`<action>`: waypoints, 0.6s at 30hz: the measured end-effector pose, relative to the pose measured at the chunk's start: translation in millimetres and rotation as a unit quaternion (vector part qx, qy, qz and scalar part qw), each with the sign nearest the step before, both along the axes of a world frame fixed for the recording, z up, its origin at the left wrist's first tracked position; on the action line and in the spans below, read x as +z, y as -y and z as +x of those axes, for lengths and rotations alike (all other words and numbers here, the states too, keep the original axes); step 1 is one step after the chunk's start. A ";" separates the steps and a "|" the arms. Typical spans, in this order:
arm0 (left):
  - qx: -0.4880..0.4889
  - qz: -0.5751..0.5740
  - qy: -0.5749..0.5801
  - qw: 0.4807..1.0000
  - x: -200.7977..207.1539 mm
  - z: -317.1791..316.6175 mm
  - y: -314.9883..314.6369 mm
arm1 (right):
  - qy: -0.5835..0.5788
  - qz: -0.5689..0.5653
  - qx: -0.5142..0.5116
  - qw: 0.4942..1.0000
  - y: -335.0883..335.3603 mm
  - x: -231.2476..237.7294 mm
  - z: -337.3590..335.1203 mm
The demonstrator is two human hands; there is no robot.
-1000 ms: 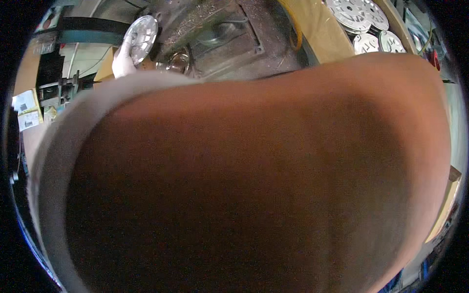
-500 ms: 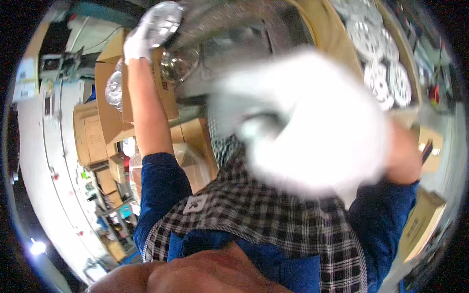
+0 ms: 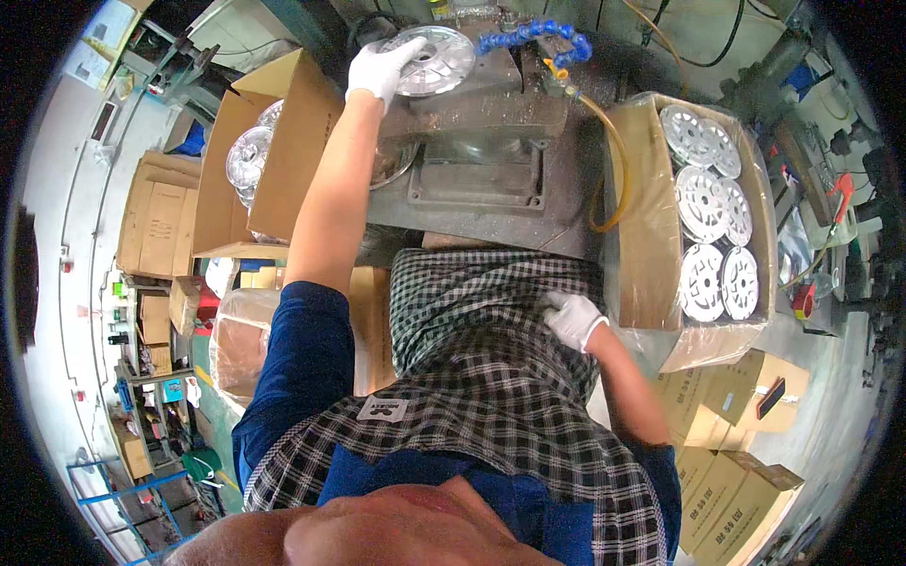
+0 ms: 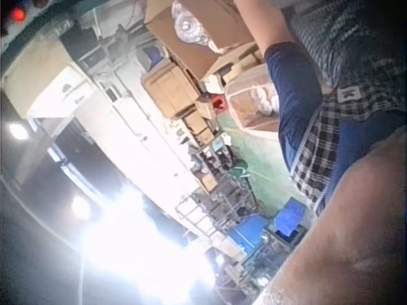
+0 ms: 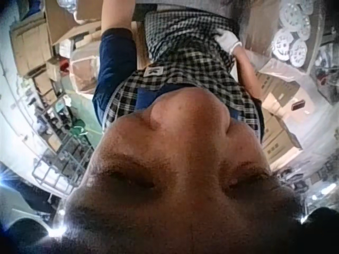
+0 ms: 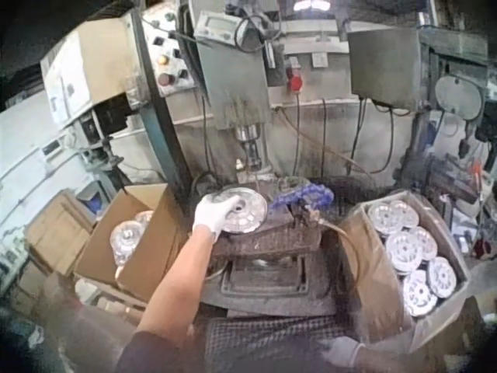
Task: Take metal parts from a box, inspect or process them on a machine, and place them into another container.
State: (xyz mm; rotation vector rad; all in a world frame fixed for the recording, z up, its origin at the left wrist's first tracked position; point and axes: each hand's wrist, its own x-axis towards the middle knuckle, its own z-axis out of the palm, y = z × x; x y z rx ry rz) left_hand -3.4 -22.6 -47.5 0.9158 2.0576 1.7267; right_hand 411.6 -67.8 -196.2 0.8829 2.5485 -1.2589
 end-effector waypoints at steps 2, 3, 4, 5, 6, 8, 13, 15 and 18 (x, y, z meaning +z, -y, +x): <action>-0.002 -0.010 -0.006 1.000 -3.4 -5.7 -7.4 | 0.020 -0.054 -0.022 0.998 -3.1 -2.2 -0.2; 0.028 -0.054 -0.047 0.997 -18.4 -19.0 -20.4 | 0.041 -0.114 -0.049 0.991 -3.7 -2.0 -0.5; 0.059 -0.100 -0.090 0.989 -26.0 -26.9 -29.4 | 0.039 -0.111 -0.048 0.992 -4.4 -6.0 -1.0; 0.060 -0.151 -0.098 0.982 -19.5 -22.3 -26.3 | 0.035 -0.117 -0.051 0.991 -3.5 -10.0 -0.8; 0.050 -0.162 -0.120 0.978 -27.1 -31.4 -32.2 | 0.032 -0.122 -0.055 0.990 -2.5 -14.5 -0.5; 0.051 -0.211 -0.144 0.966 -23.6 -31.0 -32.0 | 0.029 -0.126 -0.056 0.990 -1.8 -22.3 -0.7; 0.023 -0.279 -0.158 0.947 -3.7 -28.6 -29.7 | 0.004 -0.076 -0.020 0.997 -1.6 -27.8 -3.8; 0.028 -0.292 -0.159 0.943 1.2 -23.7 -26.3 | 0.011 -0.077 -0.021 0.997 -2.6 -29.6 -4.8; 0.029 -0.313 -0.169 0.934 3.5 -18.9 -22.8 | 0.033 -0.095 -0.042 0.994 -3.7 -34.3 -3.3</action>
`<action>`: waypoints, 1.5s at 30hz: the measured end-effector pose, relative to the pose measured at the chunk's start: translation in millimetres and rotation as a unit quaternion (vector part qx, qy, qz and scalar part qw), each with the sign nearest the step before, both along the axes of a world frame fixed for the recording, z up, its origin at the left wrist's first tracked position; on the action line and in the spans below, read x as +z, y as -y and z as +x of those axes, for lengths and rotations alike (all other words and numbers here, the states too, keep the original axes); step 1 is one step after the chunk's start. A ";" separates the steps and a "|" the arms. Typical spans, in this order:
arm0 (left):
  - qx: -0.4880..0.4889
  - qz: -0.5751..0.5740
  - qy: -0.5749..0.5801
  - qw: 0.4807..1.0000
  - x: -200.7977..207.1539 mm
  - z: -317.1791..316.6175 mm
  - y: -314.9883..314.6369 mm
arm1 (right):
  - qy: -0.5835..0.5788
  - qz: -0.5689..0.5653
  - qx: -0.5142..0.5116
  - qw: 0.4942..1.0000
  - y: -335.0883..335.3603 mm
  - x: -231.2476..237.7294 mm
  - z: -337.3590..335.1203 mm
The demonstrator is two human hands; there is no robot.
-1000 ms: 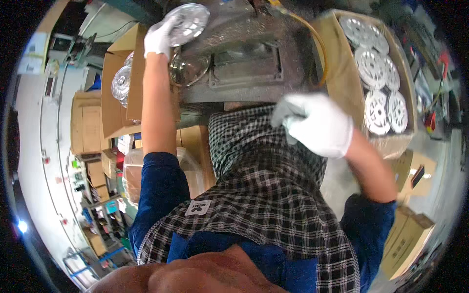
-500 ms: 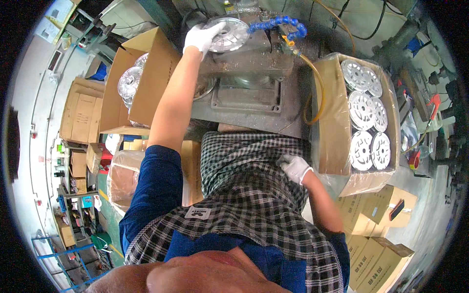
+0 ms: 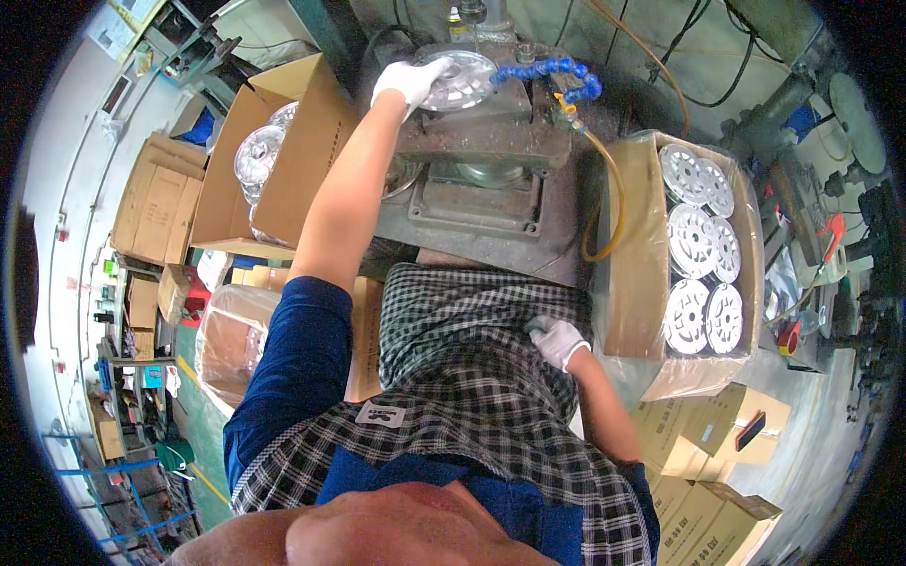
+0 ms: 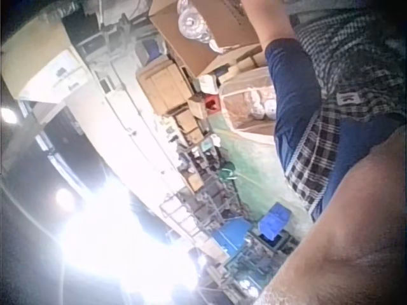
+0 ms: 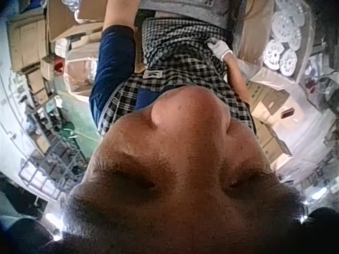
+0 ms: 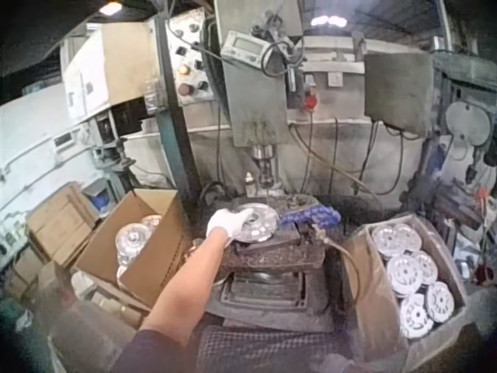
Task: Take metal parts from a box, inspect or process them on a machine, and place them into another container.
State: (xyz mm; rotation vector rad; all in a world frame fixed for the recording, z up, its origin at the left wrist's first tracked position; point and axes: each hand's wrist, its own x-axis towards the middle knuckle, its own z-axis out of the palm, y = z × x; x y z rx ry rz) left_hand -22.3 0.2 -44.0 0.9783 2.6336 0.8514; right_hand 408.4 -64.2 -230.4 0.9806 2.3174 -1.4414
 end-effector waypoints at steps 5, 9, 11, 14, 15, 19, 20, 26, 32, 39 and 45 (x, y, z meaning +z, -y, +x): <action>0.020 -0.011 -0.012 1.000 7.7 12.0 2.6 | 0.005 0.063 0.010 0.998 1.0 3.0 7.4; 0.028 -0.015 -0.010 0.999 10.8 15.3 7.6 | -0.008 0.069 -0.001 0.998 3.0 2.9 13.2; 0.028 -0.012 -0.005 1.000 10.4 14.5 9.1 | -0.022 0.071 0.000 0.997 2.0 -1.9 16.1; 0.022 -0.016 -0.003 1.000 9.5 13.3 7.5 | -0.030 0.068 -0.007 0.997 1.9 2.0 15.2; 0.027 -0.015 0.004 1.000 11.6 15.2 7.0 | -0.019 0.063 -0.010 0.998 2.2 5.2 13.7; 0.062 -0.032 0.003 0.998 11.9 9.9 8.0 | -0.019 0.076 0.011 0.997 1.6 7.1 12.1; 0.064 -0.030 0.003 0.998 8.7 6.7 6.9 | -0.020 0.077 0.013 0.997 1.1 6.5 11.9; 0.045 -0.037 0.024 0.998 4.8 7.6 5.3 | 0.012 0.058 -0.003 0.998 1.1 3.5 12.6; 0.020 -0.080 0.005 0.997 17.3 12.5 15.9 | 0.039 0.079 0.025 0.996 3.0 10.5 5.8; 0.003 -0.064 0.007 0.998 13.3 7.2 23.9 | 0.052 0.113 0.023 0.992 2.3 2.5 5.9; 0.001 -0.014 -0.017 1.000 12.0 13.6 29.1 | 0.078 0.134 0.036 0.987 0.3 3.7 3.3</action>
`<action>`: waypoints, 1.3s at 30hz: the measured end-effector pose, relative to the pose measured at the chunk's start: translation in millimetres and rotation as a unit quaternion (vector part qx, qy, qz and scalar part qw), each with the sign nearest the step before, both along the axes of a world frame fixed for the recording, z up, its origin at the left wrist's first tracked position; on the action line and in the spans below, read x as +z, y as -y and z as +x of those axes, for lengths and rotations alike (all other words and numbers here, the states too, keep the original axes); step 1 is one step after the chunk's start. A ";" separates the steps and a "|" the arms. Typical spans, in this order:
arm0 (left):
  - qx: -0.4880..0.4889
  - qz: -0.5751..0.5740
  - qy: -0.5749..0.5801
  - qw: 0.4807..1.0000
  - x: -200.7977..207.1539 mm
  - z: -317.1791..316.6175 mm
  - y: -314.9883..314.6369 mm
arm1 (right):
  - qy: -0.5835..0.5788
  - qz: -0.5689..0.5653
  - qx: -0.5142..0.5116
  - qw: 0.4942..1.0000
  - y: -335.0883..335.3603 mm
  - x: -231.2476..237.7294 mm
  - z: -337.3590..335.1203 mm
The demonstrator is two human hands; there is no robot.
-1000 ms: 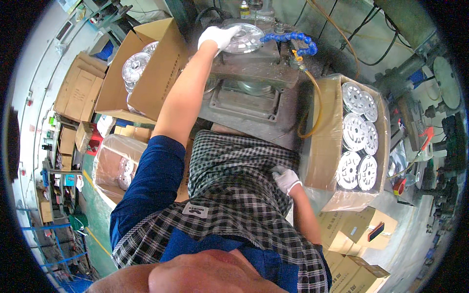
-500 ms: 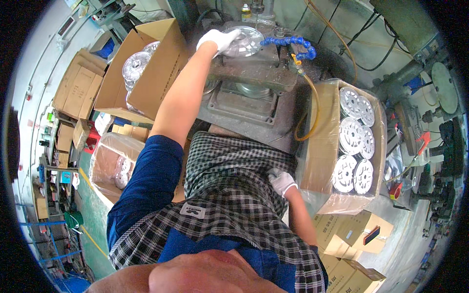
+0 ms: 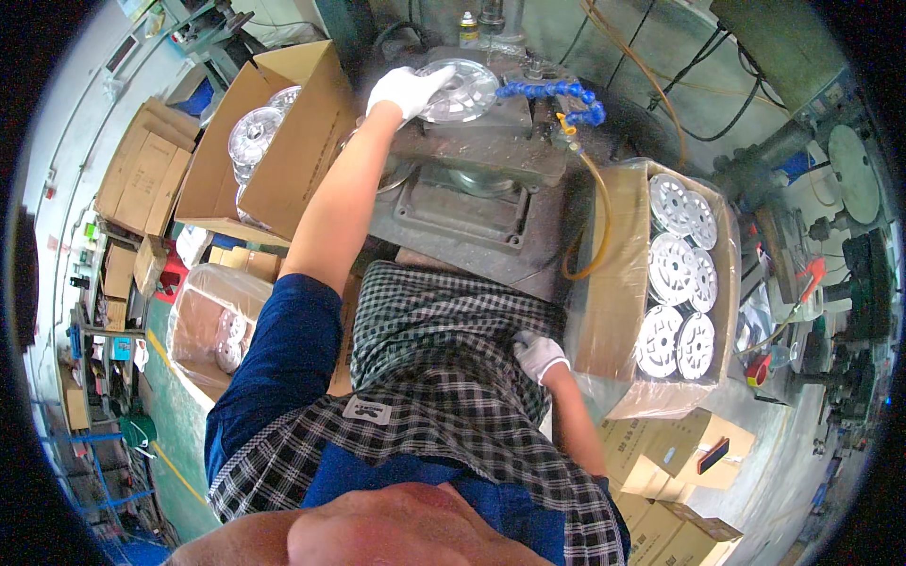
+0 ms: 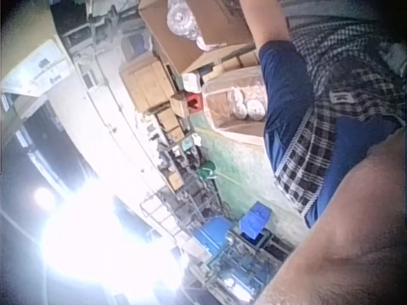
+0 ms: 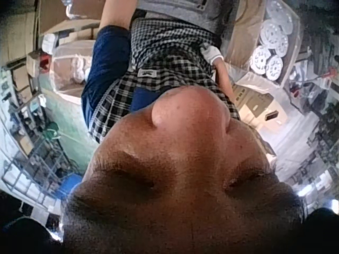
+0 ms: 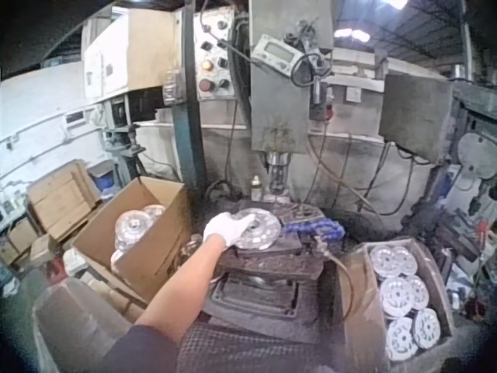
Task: Take metal parts from a box, inspect or process them on a machine, and place them into another container.
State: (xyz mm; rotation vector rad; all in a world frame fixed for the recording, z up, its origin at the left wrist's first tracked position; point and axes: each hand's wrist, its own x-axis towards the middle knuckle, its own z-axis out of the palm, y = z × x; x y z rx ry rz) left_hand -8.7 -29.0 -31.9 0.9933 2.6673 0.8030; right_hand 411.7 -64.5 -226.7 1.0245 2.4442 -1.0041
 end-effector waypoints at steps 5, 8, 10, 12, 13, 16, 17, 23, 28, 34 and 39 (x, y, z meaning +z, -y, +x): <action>0.013 0.010 -0.013 1.000 -2.2 -0.5 11.0 | 0.014 0.010 0.005 1.000 -1.6 -9.0 0.5; 0.020 0.014 -0.019 0.999 0.7 1.9 8.9 | 0.040 0.021 0.029 0.999 -1.0 -8.3 -3.4; 0.013 0.016 -0.030 0.999 1.3 2.3 4.7 | 0.035 0.022 0.033 0.999 -1.6 -10.0 -3.4; 0.002 0.000 -0.033 0.999 3.0 2.7 1.7 | 0.031 0.024 0.038 0.998 -1.9 -9.0 -4.6; 0.002 0.001 -0.034 0.999 1.8 1.1 0.3 | 0.032 0.027 0.043 0.998 -1.4 -7.3 -5.3; -0.007 0.011 -0.040 0.999 -1.2 -3.3 -5.5 | 0.029 0.032 0.047 0.998 -1.3 -6.1 -5.0; -0.008 0.001 -0.037 0.999 -0.5 -3.7 -7.1 | 0.027 0.032 0.046 0.998 -0.8 -6.5 -3.7; -0.041 -0.038 -0.026 0.998 0.4 -16.3 -13.2 | 0.042 0.041 0.055 0.997 -2.0 -15.8 4.0; -0.046 -0.065 -0.026 0.997 4.8 -15.7 -11.9 | 0.042 0.042 0.048 0.997 -3.0 -16.5 7.7; -0.031 -0.007 -0.043 0.999 -4.5 -19.3 -13.9 | 0.036 0.048 0.053 0.997 -0.2 -14.9 0.4; -0.042 -0.007 0.005 0.999 -8.1 -20.0 -18.4 | -0.031 0.037 0.062 0.997 7.7 -20.0 -9.1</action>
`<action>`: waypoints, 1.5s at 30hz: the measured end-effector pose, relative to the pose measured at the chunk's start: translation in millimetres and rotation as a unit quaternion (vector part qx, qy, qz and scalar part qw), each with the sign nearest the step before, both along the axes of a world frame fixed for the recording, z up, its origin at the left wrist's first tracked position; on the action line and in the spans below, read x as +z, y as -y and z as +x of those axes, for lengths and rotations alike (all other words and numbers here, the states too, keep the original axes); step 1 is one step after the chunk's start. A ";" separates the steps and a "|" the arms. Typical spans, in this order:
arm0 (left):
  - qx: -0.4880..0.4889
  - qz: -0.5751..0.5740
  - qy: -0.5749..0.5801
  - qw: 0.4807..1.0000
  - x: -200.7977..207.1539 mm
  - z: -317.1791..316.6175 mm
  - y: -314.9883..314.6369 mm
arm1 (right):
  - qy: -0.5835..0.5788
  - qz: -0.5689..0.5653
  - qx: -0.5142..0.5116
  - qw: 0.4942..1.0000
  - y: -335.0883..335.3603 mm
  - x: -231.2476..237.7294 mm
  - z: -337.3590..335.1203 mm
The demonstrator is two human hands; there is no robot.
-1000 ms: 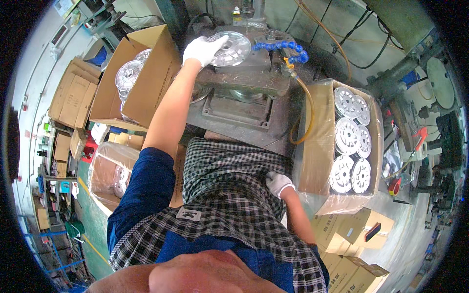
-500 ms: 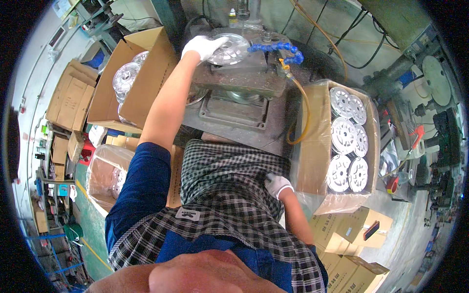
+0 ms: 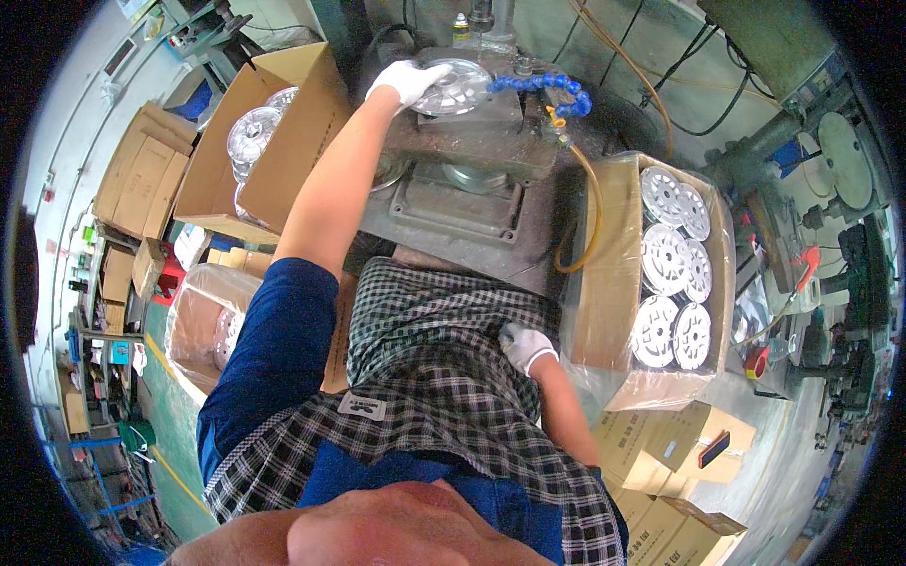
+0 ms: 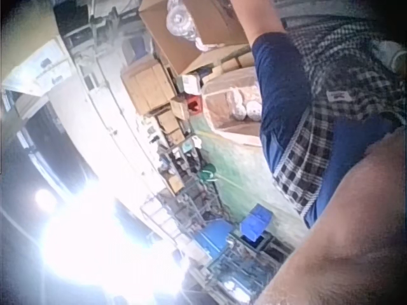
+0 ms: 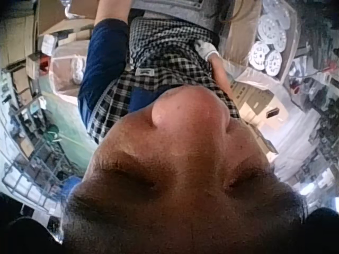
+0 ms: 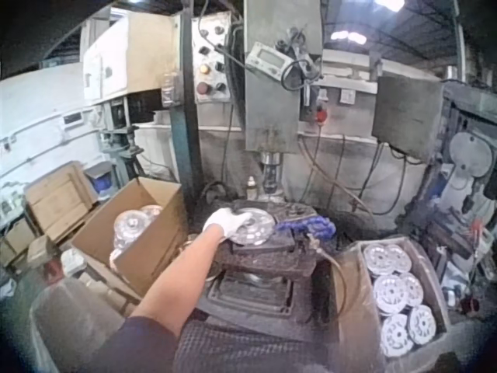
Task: Take metal parts from a box, inspect or process them on a machine, and place them into another container.
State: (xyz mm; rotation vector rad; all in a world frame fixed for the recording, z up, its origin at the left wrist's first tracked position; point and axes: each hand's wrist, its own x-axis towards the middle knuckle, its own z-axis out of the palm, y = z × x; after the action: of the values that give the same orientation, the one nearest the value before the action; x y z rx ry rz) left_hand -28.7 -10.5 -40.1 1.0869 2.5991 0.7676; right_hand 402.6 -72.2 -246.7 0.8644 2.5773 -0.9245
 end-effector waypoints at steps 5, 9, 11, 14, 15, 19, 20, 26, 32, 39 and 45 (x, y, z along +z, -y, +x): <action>-0.001 -0.007 0.009 1.000 -3.0 -2.5 1.5 | 0.004 -0.076 -0.002 0.997 10.9 2.6 -13.5; 0.000 -0.001 0.007 1.000 -3.1 -3.0 0.9 | -0.047 -0.066 -0.071 0.994 7.5 -8.8 -20.1; 0.002 -0.009 0.009 1.000 -2.4 -2.5 -0.3 | -0.073 -0.055 -0.114 0.989 10.4 -7.7 -25.4; 0.005 -0.010 0.002 1.000 -3.9 -5.0 -2.3 | -0.116 -0.055 -0.166 0.978 8.5 -31.8 -27.0; 0.007 -0.007 0.005 1.000 -5.2 -6.6 -0.1 | -0.123 -0.089 -0.176 0.973 5.3 -53.7 -26.4; 0.012 0.002 0.006 1.000 -4.8 -4.3 1.5 | -0.079 -0.089 -0.184 0.976 2.9 -90.7 -28.3; 0.011 0.000 0.006 1.000 -3.7 -3.5 2.4 | -0.064 -0.062 -0.183 0.979 4.9 -91.3 -31.1; 0.010 0.016 -0.019 1.000 -9.1 -4.0 -3.1 | -0.066 -0.074 -0.175 0.979 0.8 -95.2 -33.7; 0.013 -0.008 -0.004 1.000 -6.4 -4.6 -3.8 | -0.037 -0.087 -0.181 0.979 4.4 -83.0 -36.0; 0.016 -0.011 -0.001 1.000 -8.9 -8.5 -3.4 | -0.065 -0.064 -0.175 0.980 1.9 -93.5 -29.4; 0.020 -0.010 -0.020 1.000 -8.8 -6.1 -6.1 | -0.068 -0.081 -0.172 0.979 -0.6 -103.0 -28.6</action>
State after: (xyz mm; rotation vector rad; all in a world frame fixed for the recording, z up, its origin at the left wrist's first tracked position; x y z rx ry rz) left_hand -34.9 -4.5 -48.9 1.0592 2.6629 0.7330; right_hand 374.1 -71.7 -349.6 1.2647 2.4602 -1.3107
